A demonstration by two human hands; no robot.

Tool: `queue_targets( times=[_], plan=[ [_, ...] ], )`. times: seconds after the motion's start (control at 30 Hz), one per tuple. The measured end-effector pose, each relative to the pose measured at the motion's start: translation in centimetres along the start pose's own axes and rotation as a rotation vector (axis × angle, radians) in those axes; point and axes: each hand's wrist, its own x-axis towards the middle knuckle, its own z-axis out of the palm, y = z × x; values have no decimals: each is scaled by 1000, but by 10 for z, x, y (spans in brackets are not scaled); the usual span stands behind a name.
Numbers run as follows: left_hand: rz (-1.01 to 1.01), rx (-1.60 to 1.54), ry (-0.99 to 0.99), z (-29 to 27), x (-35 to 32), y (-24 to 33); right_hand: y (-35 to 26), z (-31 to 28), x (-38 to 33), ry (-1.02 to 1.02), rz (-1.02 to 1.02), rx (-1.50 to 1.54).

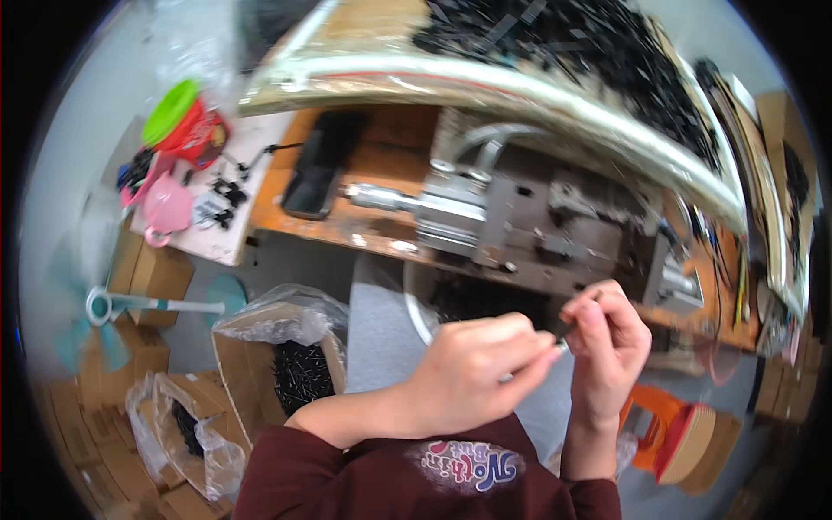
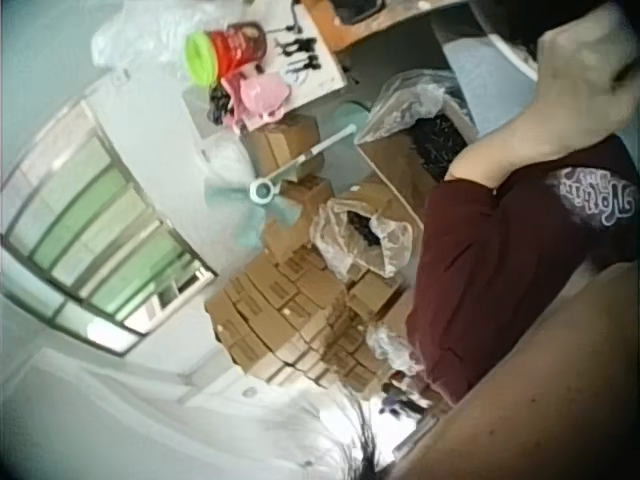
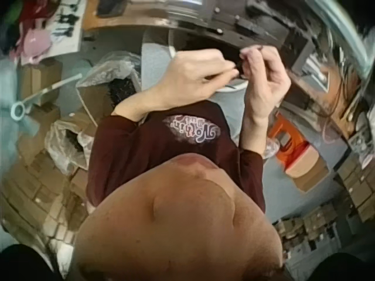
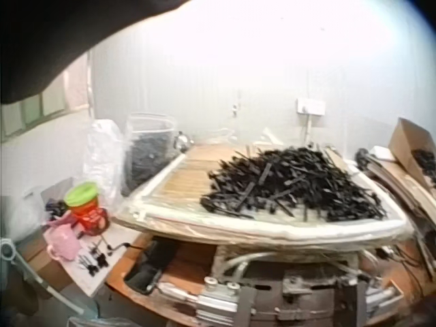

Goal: The person is using a specialized machine to assemble or process small black electronic components.

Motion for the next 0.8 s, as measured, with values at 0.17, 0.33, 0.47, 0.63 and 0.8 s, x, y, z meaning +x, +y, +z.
queue_targets(
  times=[0.17, 0.33, 0.47, 0.63, 0.8],
  plan=[
    [28, -87, -168, -28, -20, 0, -36, -53, 55, 518, -452, 90],
    [554, 432, 618, -154, 95, 15, -5, -20, 22, 359, -235, -47],
    [415, 630, 1028, -311, 226, 22, -2, -1, 3, 360, -227, 4],
    [390, 201, 981, -377, 224, -13, 7, -3, -12, 339, -265, -131],
    [41, 463, 697, -330, 114, -4, 17, -19, -18, 345, -128, -130]
  ],
)
